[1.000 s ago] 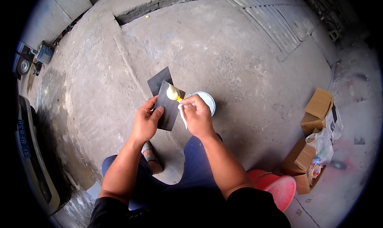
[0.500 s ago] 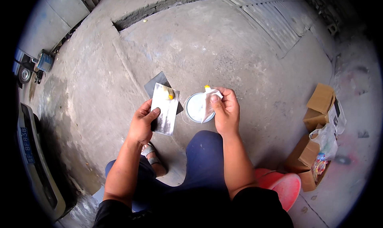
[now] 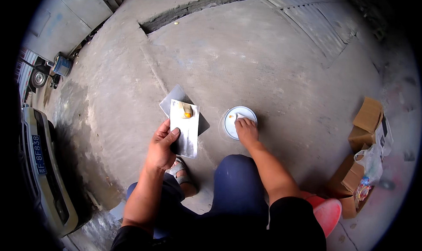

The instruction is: The person mixes body filler and hardener on a putty knife, then applies the mixture to a damaged area on the side of a silver van using a spreader. The person smooths the filler over the affected panel.

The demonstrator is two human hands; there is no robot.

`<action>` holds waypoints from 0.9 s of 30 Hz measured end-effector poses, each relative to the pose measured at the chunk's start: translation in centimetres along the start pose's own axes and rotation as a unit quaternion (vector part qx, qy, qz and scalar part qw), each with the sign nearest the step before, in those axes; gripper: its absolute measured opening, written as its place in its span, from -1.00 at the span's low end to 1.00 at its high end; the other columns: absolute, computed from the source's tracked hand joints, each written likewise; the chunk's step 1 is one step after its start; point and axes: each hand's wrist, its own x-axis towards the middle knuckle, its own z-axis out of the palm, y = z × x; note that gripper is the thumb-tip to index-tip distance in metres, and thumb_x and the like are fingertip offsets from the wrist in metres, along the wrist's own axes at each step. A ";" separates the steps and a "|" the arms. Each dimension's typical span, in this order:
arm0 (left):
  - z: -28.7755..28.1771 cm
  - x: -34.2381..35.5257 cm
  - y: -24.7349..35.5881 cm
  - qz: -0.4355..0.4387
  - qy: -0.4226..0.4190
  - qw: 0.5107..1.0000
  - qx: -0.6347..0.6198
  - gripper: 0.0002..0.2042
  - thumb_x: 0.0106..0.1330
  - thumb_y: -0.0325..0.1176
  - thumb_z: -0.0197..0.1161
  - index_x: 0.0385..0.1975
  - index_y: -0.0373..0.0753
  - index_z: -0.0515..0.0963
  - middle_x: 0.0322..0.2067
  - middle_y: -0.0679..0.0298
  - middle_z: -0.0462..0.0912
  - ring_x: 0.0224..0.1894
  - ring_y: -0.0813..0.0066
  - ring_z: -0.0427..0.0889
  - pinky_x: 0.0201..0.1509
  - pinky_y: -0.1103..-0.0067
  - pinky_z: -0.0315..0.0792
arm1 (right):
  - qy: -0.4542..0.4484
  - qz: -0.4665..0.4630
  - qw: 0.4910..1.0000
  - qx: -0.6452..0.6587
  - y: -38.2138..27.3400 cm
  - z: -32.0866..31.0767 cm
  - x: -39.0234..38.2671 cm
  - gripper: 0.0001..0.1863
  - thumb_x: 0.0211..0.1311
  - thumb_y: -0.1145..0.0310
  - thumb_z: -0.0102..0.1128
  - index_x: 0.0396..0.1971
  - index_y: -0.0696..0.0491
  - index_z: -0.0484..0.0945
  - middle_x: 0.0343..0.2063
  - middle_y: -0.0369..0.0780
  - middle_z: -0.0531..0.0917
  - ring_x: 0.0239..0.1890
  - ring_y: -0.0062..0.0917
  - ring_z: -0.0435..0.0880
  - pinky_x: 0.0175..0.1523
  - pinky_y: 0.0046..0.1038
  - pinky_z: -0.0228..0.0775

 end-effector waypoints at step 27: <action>14.4 -48.8 27.6 0.156 0.207 0.955 -0.141 -0.45 0.36 -0.39 0.15 0.30 -0.42 0.15 0.13 0.24 0.45 0.09 0.59 0.45 0.22 0.60 0.31 | -0.436 0.012 0.823 0.365 -32.3 -49.1 3.9 -0.70 0.27 0.20 0.14 -0.38 0.18 0.50 -0.64 -0.20 0.59 -0.58 -0.53 0.57 -0.37 -0.49 0.46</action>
